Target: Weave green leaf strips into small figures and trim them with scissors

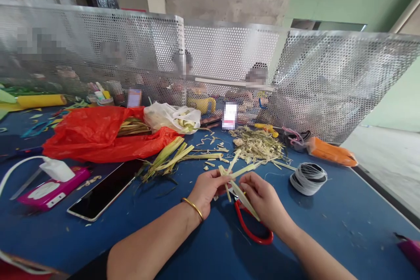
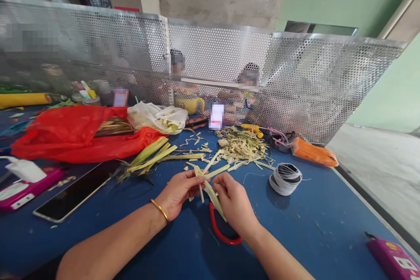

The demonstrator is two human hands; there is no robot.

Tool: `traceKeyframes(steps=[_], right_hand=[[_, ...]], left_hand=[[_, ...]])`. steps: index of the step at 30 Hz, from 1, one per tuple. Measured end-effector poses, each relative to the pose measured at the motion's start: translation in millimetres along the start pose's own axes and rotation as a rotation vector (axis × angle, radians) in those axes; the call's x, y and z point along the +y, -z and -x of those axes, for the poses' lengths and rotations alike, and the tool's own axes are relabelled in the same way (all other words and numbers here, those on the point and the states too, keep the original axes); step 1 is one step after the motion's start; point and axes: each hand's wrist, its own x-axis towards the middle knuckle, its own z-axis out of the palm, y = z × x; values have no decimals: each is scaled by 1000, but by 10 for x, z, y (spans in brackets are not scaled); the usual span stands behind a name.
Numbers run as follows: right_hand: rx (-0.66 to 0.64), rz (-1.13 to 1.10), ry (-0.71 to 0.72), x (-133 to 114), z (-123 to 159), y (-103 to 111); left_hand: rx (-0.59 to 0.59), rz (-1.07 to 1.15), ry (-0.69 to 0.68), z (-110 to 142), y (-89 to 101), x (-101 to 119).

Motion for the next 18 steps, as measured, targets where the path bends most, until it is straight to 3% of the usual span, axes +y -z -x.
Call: traceKeyframes(steps=[6, 9, 11, 14, 18], right_hand=[[-109, 595, 622, -60, 45, 78], [-29, 703, 759, -60, 50, 84], [77, 671, 732, -69, 46, 101], [185, 614, 574, -67, 19, 138], [97, 648, 251, -15, -31, 170]], left_hand=[[-8, -55, -34, 2, 7, -5], [-39, -130, -63, 32, -25, -19], [-97, -191, -71, 54, -41, -21], [-186, -239, -79, 86, -52, -17], [-257, -274, -90, 121, -54, -8]])
